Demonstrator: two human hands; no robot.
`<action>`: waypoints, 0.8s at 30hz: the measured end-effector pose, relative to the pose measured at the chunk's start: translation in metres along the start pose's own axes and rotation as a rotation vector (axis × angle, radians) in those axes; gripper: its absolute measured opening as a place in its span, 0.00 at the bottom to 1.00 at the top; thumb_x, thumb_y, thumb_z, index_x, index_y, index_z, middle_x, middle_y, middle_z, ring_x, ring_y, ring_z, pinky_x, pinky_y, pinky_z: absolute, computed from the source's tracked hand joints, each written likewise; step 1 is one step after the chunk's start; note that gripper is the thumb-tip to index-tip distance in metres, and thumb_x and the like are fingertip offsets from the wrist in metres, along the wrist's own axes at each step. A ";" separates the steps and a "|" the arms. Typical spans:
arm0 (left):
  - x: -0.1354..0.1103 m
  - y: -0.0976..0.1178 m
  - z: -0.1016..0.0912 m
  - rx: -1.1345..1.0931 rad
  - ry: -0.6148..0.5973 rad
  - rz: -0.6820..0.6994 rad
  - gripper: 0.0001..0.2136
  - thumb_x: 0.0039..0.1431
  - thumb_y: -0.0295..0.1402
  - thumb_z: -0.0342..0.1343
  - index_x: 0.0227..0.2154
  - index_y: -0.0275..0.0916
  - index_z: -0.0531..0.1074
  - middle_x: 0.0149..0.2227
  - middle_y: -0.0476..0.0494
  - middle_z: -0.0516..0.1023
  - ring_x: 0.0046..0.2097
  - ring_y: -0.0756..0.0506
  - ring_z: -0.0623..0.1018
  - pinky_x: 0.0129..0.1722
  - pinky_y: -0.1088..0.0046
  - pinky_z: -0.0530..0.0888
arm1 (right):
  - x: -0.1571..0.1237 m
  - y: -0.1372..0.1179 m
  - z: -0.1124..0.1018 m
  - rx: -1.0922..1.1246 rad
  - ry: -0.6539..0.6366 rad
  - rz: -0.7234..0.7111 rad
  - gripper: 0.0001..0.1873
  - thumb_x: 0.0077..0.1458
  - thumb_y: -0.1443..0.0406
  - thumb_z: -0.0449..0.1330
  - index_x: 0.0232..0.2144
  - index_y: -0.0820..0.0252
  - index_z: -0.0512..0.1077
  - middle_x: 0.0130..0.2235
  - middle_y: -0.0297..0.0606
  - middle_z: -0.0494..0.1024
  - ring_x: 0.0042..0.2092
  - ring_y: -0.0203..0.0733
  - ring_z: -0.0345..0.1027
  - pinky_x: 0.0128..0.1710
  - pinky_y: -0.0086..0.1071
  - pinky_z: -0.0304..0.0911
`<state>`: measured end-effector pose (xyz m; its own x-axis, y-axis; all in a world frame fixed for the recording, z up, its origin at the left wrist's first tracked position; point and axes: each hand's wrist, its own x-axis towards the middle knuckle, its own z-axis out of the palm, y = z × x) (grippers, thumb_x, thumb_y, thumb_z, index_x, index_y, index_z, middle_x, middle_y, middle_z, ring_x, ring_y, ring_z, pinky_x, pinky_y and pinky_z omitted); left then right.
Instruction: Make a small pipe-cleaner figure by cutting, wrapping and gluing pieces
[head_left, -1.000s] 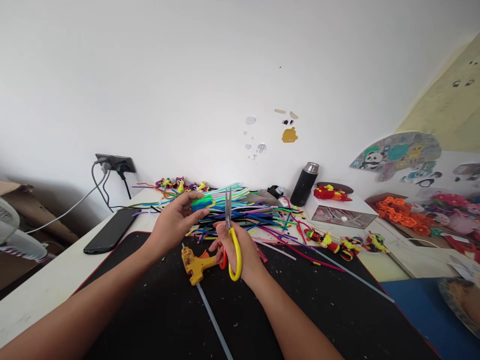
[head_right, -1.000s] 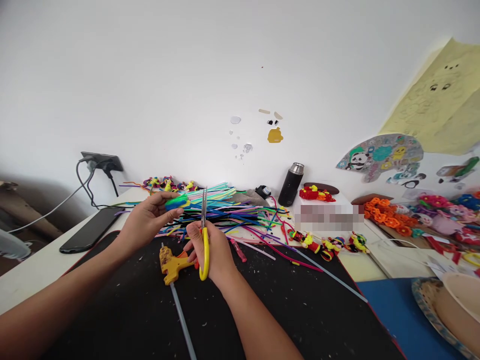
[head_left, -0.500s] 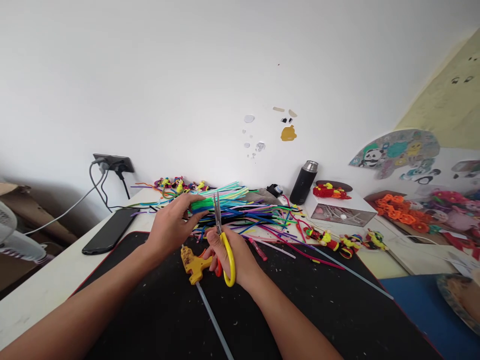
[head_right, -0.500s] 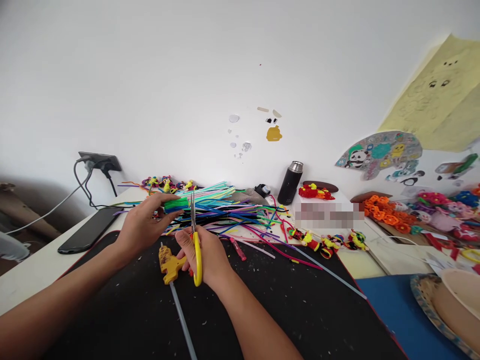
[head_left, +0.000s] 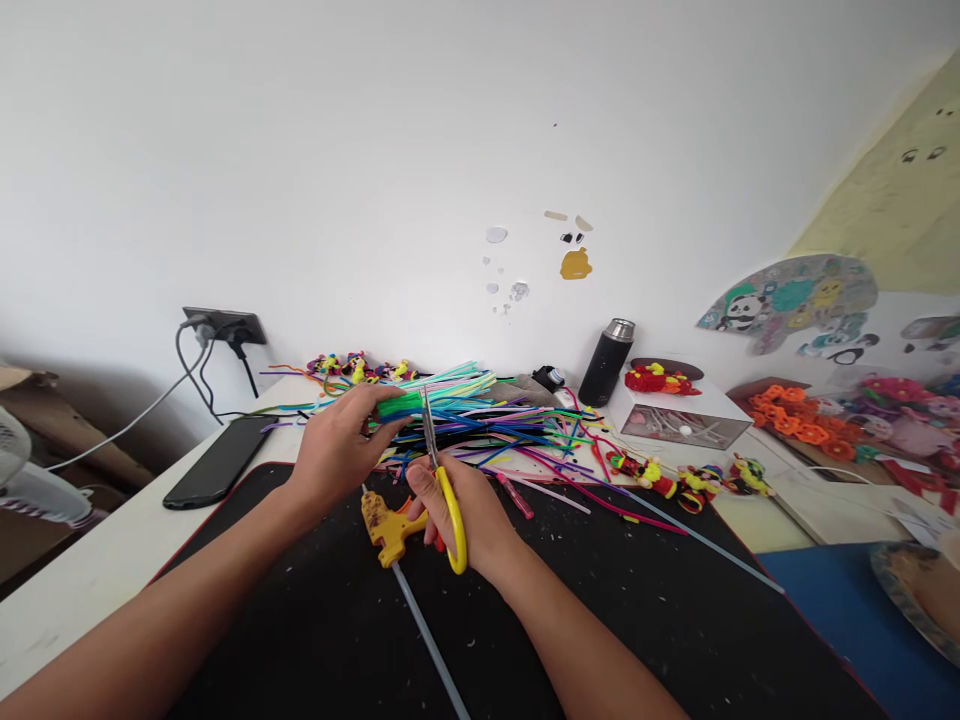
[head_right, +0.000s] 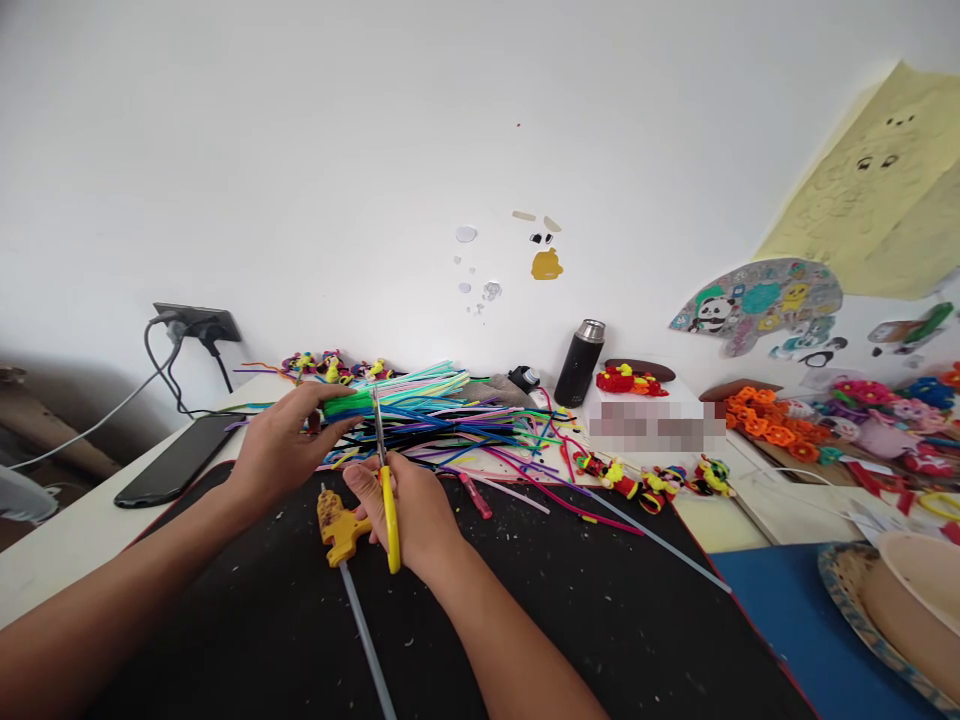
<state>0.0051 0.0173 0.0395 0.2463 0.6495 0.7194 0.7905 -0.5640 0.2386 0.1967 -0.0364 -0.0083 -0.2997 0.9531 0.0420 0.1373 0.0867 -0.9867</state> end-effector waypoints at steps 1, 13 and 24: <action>0.000 0.000 0.000 0.021 0.005 0.013 0.10 0.69 0.39 0.59 0.49 0.43 0.76 0.46 0.41 0.85 0.46 0.38 0.85 0.43 0.65 0.78 | 0.000 0.000 0.000 -0.002 0.001 -0.003 0.38 0.62 0.31 0.54 0.49 0.56 0.75 0.32 0.37 0.82 0.19 0.33 0.69 0.17 0.23 0.60; -0.001 -0.006 0.002 0.149 0.084 0.200 0.08 0.72 0.35 0.57 0.49 0.42 0.77 0.44 0.41 0.85 0.45 0.39 0.85 0.39 0.68 0.77 | 0.001 -0.001 0.001 -0.020 0.008 0.011 0.37 0.61 0.31 0.54 0.47 0.55 0.75 0.29 0.35 0.81 0.18 0.34 0.68 0.16 0.24 0.60; -0.003 -0.008 0.003 0.158 0.090 0.235 0.08 0.72 0.34 0.57 0.50 0.41 0.76 0.45 0.40 0.85 0.45 0.40 0.84 0.41 0.68 0.77 | -0.002 -0.003 0.002 0.046 0.017 0.007 0.33 0.63 0.33 0.56 0.37 0.55 0.72 0.21 0.28 0.72 0.16 0.33 0.64 0.14 0.24 0.56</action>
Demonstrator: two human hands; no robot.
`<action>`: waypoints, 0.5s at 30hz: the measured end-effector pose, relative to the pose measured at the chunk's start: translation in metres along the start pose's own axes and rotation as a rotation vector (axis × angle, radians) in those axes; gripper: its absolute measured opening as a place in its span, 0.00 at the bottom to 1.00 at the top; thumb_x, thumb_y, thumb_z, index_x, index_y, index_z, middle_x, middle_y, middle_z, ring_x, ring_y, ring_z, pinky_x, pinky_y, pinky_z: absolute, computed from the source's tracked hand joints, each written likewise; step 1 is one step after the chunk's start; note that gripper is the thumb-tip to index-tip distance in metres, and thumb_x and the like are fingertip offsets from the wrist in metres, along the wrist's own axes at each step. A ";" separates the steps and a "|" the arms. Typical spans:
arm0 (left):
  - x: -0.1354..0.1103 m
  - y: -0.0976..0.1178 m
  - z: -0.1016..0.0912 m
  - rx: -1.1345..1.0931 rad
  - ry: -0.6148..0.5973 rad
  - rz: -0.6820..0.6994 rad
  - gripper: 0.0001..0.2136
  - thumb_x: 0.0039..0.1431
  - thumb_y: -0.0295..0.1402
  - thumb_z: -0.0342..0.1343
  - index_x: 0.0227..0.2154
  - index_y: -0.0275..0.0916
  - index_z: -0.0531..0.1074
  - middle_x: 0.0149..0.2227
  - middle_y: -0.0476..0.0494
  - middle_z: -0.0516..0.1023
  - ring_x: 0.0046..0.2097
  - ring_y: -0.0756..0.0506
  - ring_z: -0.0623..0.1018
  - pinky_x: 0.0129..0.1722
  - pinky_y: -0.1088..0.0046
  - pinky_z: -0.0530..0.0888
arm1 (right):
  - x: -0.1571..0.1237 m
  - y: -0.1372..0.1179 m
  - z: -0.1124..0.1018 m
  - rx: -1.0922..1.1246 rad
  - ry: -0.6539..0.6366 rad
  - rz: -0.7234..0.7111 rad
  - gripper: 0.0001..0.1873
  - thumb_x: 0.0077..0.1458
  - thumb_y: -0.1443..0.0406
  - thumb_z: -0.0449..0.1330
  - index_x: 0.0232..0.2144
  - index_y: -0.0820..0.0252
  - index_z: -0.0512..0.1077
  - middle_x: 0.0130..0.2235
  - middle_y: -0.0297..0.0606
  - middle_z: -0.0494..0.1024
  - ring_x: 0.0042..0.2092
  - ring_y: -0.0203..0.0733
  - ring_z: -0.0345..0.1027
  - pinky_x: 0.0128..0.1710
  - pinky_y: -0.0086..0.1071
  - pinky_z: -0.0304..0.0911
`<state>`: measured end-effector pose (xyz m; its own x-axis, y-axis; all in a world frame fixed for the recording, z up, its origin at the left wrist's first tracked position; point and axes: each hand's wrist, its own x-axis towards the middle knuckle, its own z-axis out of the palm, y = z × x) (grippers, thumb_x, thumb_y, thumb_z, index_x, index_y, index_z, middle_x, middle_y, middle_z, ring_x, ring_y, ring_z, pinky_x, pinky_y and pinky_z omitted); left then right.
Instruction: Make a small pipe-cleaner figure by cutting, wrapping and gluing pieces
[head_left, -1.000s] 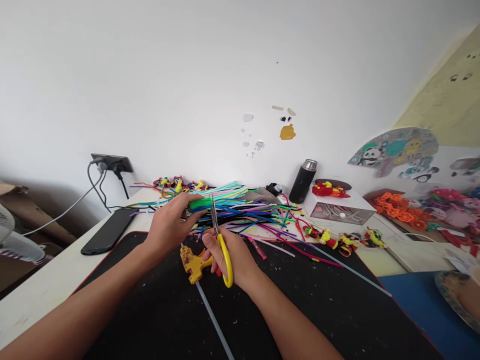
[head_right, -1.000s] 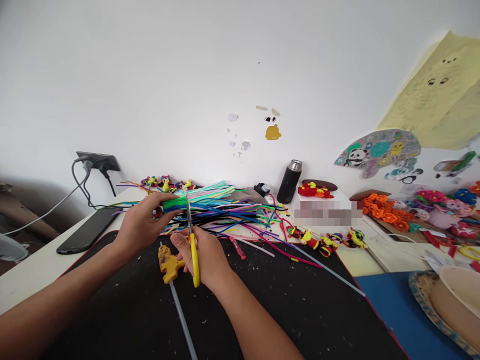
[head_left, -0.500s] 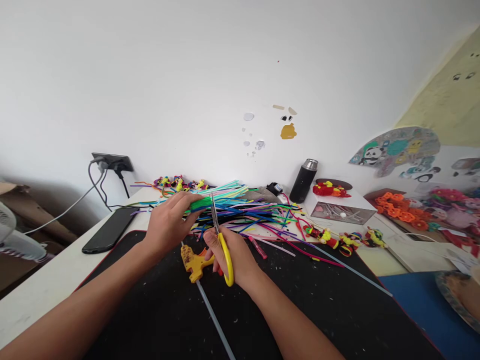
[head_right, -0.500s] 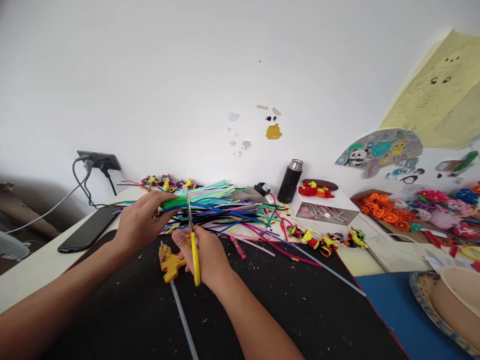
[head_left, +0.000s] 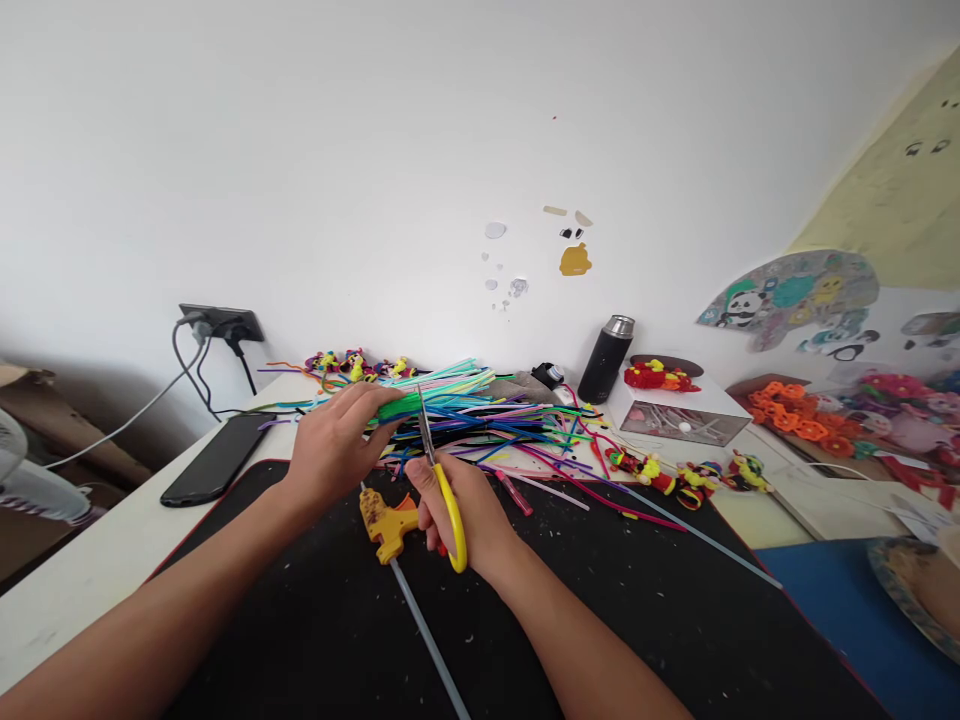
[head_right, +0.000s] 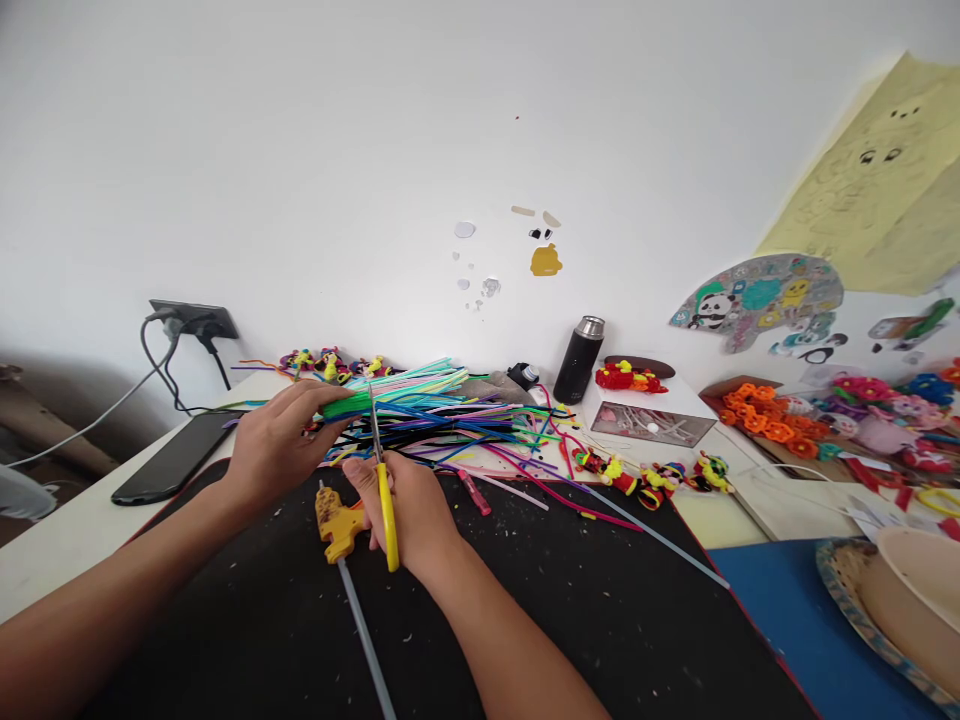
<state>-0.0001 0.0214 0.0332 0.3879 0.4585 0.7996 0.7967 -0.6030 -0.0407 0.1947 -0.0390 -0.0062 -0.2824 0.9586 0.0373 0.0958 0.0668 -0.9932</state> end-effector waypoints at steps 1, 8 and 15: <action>0.000 0.000 0.000 0.000 0.001 0.000 0.08 0.72 0.34 0.57 0.50 0.41 0.76 0.45 0.40 0.85 0.45 0.40 0.84 0.42 0.68 0.77 | 0.000 0.000 0.000 0.003 0.001 0.001 0.32 0.63 0.33 0.55 0.35 0.55 0.71 0.20 0.27 0.71 0.15 0.33 0.64 0.14 0.24 0.56; 0.001 0.001 0.000 -0.002 -0.006 -0.019 0.08 0.73 0.36 0.57 0.49 0.42 0.76 0.44 0.41 0.85 0.45 0.40 0.85 0.41 0.68 0.77 | -0.001 -0.007 -0.001 -0.028 0.020 0.006 0.33 0.61 0.32 0.57 0.31 0.53 0.66 0.17 0.25 0.66 0.13 0.35 0.63 0.12 0.24 0.53; 0.001 0.002 0.000 -0.015 -0.015 -0.059 0.08 0.72 0.37 0.58 0.47 0.42 0.77 0.43 0.41 0.86 0.43 0.40 0.85 0.38 0.69 0.76 | 0.000 -0.007 -0.001 -0.033 0.031 0.056 0.34 0.60 0.31 0.57 0.34 0.54 0.70 0.17 0.25 0.66 0.13 0.36 0.63 0.11 0.26 0.51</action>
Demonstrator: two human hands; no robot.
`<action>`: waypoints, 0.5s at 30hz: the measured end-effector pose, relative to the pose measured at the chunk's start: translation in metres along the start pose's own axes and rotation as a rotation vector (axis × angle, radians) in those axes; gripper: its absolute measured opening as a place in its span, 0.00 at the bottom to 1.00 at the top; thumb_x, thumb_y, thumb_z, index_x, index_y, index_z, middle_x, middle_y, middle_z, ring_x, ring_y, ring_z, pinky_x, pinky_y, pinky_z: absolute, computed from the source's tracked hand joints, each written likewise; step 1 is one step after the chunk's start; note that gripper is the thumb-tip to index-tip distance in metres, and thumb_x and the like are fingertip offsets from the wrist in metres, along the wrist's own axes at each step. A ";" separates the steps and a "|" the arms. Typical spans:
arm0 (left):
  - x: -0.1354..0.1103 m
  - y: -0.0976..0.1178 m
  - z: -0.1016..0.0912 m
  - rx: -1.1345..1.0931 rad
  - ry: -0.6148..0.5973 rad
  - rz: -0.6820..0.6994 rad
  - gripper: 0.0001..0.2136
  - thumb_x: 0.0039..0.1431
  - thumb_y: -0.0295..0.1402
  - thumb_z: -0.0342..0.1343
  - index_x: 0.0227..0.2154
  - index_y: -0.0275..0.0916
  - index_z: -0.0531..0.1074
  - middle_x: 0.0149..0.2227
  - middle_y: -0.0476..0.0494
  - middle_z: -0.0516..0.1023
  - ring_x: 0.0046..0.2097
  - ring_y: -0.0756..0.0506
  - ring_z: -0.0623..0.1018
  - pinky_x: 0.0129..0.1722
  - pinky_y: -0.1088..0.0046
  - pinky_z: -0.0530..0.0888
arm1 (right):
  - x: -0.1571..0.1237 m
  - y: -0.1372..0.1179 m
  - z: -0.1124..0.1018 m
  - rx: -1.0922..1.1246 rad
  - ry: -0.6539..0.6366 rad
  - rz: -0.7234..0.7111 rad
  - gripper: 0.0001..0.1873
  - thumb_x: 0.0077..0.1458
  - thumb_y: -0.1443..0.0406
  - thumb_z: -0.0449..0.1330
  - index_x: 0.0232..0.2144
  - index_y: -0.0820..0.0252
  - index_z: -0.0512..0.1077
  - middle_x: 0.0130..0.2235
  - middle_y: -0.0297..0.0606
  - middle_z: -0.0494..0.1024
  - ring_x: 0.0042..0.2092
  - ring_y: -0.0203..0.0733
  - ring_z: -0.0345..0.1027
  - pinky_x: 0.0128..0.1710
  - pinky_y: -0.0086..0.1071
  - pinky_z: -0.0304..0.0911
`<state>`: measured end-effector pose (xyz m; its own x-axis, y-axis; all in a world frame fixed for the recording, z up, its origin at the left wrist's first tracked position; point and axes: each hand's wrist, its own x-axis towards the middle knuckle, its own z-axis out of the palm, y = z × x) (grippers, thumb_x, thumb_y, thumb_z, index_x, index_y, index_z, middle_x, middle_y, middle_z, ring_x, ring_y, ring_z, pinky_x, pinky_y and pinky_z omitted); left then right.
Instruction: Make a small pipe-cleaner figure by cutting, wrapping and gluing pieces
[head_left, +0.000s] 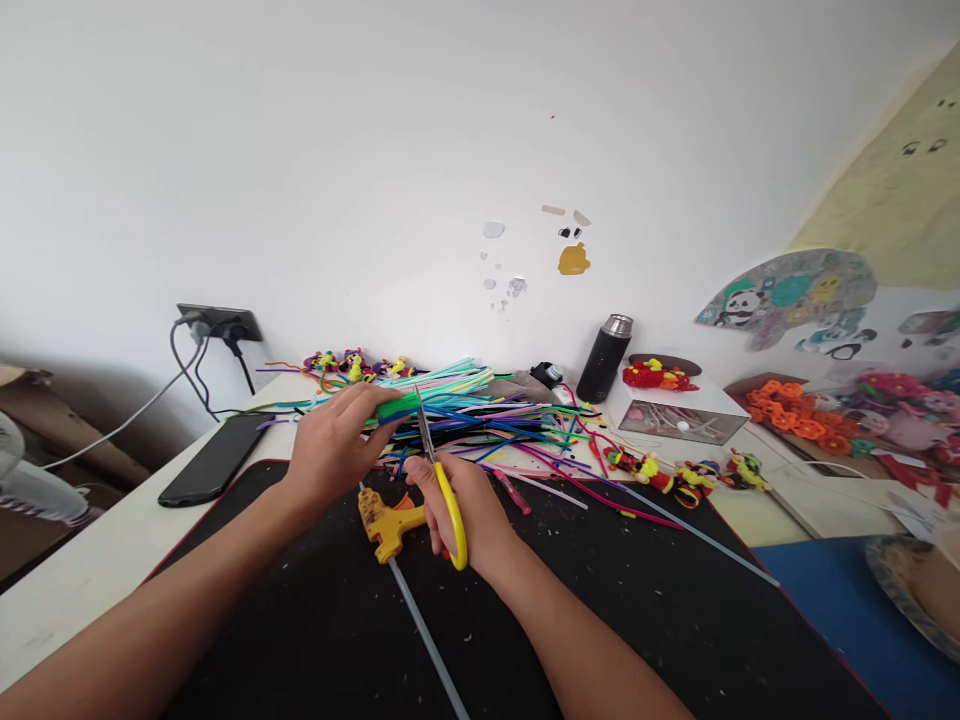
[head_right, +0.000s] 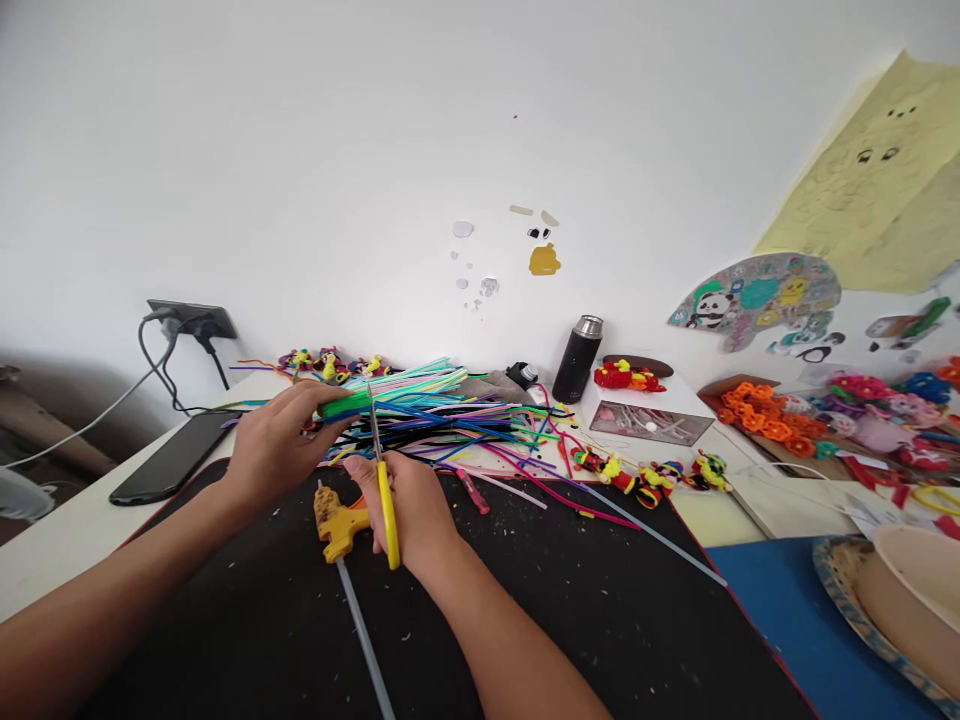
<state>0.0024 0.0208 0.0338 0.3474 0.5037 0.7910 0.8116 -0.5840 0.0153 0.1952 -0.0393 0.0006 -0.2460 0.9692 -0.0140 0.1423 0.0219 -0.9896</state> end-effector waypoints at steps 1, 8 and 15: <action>0.000 0.000 0.000 -0.005 -0.006 -0.015 0.08 0.71 0.37 0.58 0.47 0.42 0.78 0.43 0.41 0.86 0.43 0.40 0.85 0.38 0.69 0.76 | 0.000 0.000 0.000 -0.013 0.000 0.000 0.34 0.60 0.31 0.56 0.34 0.54 0.71 0.17 0.25 0.66 0.13 0.36 0.63 0.12 0.25 0.51; -0.001 0.002 0.001 -0.039 -0.077 -0.134 0.09 0.70 0.40 0.57 0.46 0.44 0.78 0.41 0.44 0.85 0.38 0.42 0.83 0.36 0.69 0.74 | 0.001 0.000 -0.004 -0.130 0.012 0.027 0.32 0.65 0.34 0.54 0.33 0.55 0.70 0.17 0.25 0.66 0.13 0.35 0.63 0.15 0.25 0.53; 0.004 0.005 -0.001 -0.224 -0.163 -0.374 0.15 0.64 0.49 0.60 0.44 0.44 0.79 0.32 0.47 0.82 0.29 0.44 0.76 0.31 0.69 0.69 | -0.001 0.000 -0.002 -0.125 0.077 0.001 0.31 0.64 0.35 0.58 0.29 0.54 0.70 0.16 0.27 0.65 0.13 0.37 0.61 0.15 0.28 0.50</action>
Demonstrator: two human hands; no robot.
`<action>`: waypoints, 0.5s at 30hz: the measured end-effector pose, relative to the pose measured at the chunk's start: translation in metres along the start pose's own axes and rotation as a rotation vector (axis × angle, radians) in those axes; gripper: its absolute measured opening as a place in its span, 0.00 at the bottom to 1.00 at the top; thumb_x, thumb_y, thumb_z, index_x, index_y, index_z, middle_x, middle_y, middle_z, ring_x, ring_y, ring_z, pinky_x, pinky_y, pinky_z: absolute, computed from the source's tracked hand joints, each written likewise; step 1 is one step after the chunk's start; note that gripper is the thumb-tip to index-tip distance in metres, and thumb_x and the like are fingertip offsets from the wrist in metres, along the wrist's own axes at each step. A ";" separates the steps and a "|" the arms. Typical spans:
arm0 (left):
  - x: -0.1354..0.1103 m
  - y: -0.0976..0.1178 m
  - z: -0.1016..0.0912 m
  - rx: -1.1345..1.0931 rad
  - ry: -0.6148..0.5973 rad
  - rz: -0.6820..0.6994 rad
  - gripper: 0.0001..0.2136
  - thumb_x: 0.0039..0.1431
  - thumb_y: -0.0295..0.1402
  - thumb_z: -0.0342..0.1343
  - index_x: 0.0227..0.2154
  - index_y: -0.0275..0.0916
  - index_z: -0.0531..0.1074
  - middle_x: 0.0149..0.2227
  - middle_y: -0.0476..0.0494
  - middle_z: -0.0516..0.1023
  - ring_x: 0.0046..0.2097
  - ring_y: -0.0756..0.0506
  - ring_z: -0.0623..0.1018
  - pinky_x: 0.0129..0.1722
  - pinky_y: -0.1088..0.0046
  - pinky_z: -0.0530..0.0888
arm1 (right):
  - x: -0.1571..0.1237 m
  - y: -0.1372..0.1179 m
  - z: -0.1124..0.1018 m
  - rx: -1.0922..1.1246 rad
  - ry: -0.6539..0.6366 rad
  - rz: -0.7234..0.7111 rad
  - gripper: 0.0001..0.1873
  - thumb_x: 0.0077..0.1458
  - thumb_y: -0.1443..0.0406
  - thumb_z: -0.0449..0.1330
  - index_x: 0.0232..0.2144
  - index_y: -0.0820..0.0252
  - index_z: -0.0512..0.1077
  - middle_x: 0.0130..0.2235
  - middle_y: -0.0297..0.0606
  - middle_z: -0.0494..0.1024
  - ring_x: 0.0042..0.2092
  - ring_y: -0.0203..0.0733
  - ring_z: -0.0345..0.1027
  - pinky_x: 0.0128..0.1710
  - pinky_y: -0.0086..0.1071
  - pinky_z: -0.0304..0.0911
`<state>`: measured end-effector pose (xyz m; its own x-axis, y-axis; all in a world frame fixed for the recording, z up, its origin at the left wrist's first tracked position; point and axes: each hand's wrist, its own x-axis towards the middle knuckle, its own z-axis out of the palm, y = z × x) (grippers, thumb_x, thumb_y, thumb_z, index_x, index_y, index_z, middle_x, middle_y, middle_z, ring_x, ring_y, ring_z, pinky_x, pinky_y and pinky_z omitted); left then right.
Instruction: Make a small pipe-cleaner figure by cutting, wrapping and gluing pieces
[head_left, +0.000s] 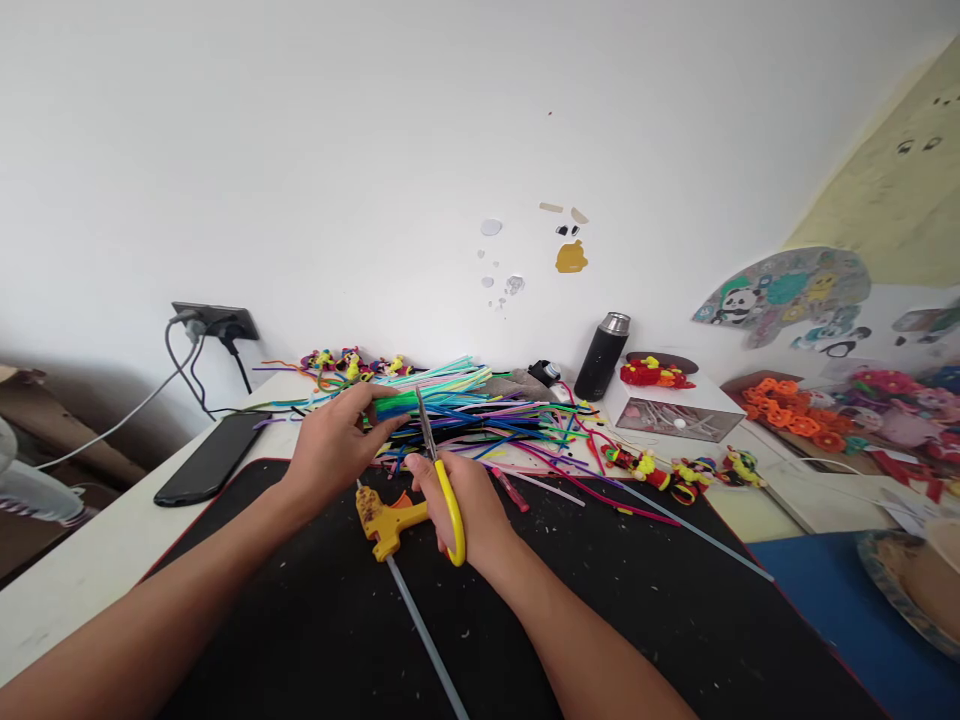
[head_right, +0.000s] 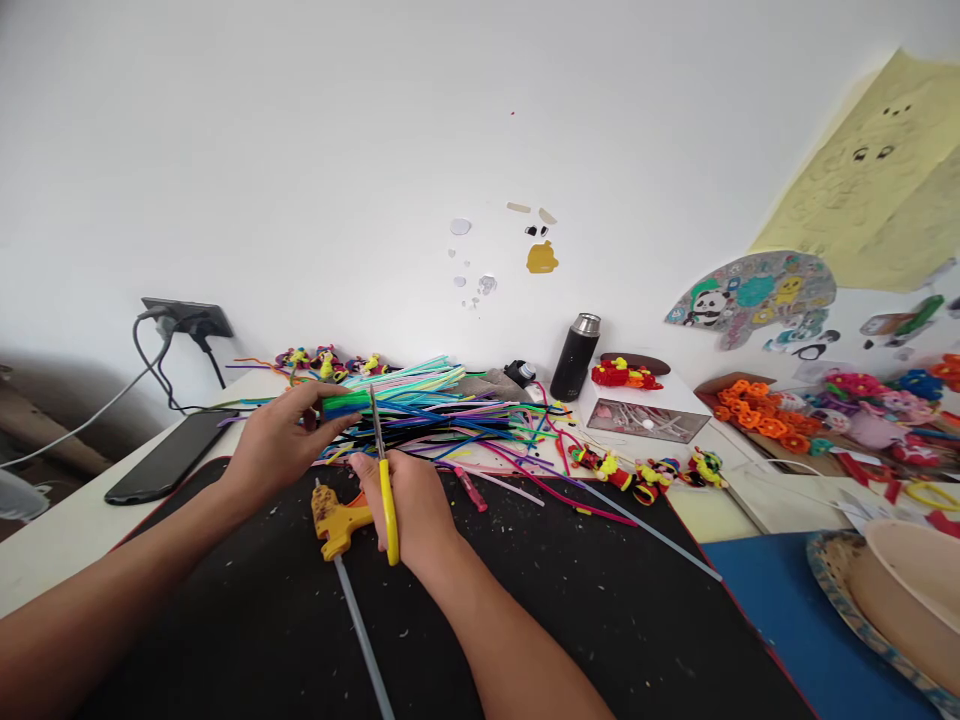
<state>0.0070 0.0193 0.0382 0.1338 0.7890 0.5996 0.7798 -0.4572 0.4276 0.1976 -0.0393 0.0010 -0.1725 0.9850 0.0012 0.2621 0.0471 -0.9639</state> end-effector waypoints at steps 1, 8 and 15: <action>0.001 0.001 0.000 -0.070 -0.017 -0.036 0.16 0.63 0.50 0.61 0.44 0.44 0.79 0.31 0.48 0.81 0.28 0.44 0.75 0.30 0.69 0.69 | 0.000 0.001 0.000 0.040 0.001 -0.006 0.31 0.63 0.35 0.57 0.30 0.54 0.71 0.16 0.26 0.65 0.13 0.37 0.61 0.14 0.28 0.50; 0.008 0.002 -0.001 -0.567 -0.126 -0.228 0.25 0.55 0.55 0.68 0.46 0.40 0.77 0.40 0.41 0.86 0.41 0.38 0.84 0.39 0.63 0.79 | 0.009 0.004 -0.003 0.324 -0.037 0.050 0.37 0.58 0.31 0.57 0.39 0.59 0.74 0.15 0.25 0.68 0.13 0.36 0.63 0.13 0.25 0.55; 0.011 0.009 -0.005 -0.696 -0.139 -0.279 0.28 0.49 0.58 0.72 0.43 0.41 0.77 0.43 0.39 0.87 0.42 0.38 0.84 0.39 0.62 0.80 | 0.009 -0.001 0.000 0.386 -0.098 0.045 0.48 0.47 0.23 0.56 0.43 0.60 0.71 0.20 0.33 0.77 0.18 0.40 0.72 0.17 0.25 0.62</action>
<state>0.0124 0.0222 0.0519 0.1003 0.9365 0.3361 0.2365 -0.3505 0.9062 0.1959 -0.0305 0.0023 -0.2639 0.9632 -0.0510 -0.1012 -0.0802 -0.9916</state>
